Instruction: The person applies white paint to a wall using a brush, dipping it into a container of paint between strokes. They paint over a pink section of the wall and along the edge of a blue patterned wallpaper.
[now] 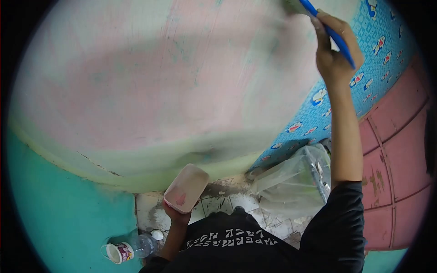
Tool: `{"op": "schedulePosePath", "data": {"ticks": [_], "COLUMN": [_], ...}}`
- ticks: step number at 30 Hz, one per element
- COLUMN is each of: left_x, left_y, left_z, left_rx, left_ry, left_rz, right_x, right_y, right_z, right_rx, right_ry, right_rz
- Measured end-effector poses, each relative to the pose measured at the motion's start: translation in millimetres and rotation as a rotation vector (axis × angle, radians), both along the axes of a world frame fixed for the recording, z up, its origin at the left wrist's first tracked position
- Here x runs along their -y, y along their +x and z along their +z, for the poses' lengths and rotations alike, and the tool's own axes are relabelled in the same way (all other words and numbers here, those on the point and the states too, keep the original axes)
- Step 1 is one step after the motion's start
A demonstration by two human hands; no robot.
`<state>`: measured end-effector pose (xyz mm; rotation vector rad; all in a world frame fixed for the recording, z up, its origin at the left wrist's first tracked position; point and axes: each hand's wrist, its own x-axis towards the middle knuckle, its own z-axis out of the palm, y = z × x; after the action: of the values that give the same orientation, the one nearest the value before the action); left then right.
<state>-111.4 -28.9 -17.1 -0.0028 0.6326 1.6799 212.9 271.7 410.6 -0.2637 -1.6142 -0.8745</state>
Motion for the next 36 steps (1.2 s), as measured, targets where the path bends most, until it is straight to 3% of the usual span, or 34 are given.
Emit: {"op": "schedulePosePath", "data": {"ticks": [1,2,4,6,7,9,12,14,15,18,20,22,25,28,31,33,36], "left_x": [3.2,5.9,9.1,9.3,7.7,10.0,7.7,6.4,8.0,8.0,7.3,8.7,6.3,8.6,11.6,13.9,16.7], "left_y": [-3.0,-6.4,-13.9,-22.6,-25.4,-28.4,-30.9,-34.6,-34.7,-35.1,-35.2,-36.3,-36.6,-36.8,-35.7,-37.6,-38.0], "left_z": [0.8,2.8,3.1,-0.7,0.0,1.2,-0.3,-5.8,-6.2,-3.5,-1.8,-2.1,-5.1,-6.1,-7.0,-12.4,-12.1], "left_rx": [0.009,0.018,0.03,0.037,0.007,-0.024,0.015,-0.01,-0.016,-0.016,0.003,0.017,0.027,0.02,-0.009,-0.022,-0.06], "left_ry": [-0.008,-0.013,0.004,0.053,0.058,0.05,0.005,0.037,0.038,0.026,0.02,0.005,-0.007,-0.004,-0.008,-0.005,-0.019], "left_rz": [-0.008,-0.014,-0.02,-0.031,-0.033,-0.032,-0.01,-0.023,-0.024,-0.022,-0.016,-0.015,-0.023,-0.037,-0.041,-0.051,-0.049], "right_x": [-1.2,9.6,17.1,28.0,45.4,67.3,58.1,42.2,37.9,38.0,46.6,36.5,46.1,50.5,70.7,73.2,65.6], "right_y": [-4.9,-15.0,-24.5,-41.5,-44.3,-53.3,-46.6,-38.4,-32.8,-24.5,-23.3,-30.1,-33.0,-30.0,-30.6,-25.4,-23.4], "right_z": [-9.0,-40.7,-132.1,-224.0,-266.2,-305.1,-313.9,-261.5,-222.0,-118.9,-91.1,-95.9,-159.4,-268.0,-327.7,-337.6,-303.7], "right_rx": [-0.024,0.002,0.241,0.34,0.462,0.692,0.833,0.718,0.688,0.517,0.322,0.144,0.265,0.334,0.548,0.684,0.819], "right_ry": [0.068,-0.037,-0.187,-0.297,-0.395,-0.637,-0.743,-0.687,-0.838,-0.557,-0.404,-0.118,-0.43,-0.58,-0.772,-0.85,-0.832], "right_rz": [-0.003,-0.049,-0.228,0.023,-0.065,-0.005,0.031,0.106,0.145,0.062,-0.038,-0.039,-0.107,-0.056,-0.054,-0.051,-0.029]}}
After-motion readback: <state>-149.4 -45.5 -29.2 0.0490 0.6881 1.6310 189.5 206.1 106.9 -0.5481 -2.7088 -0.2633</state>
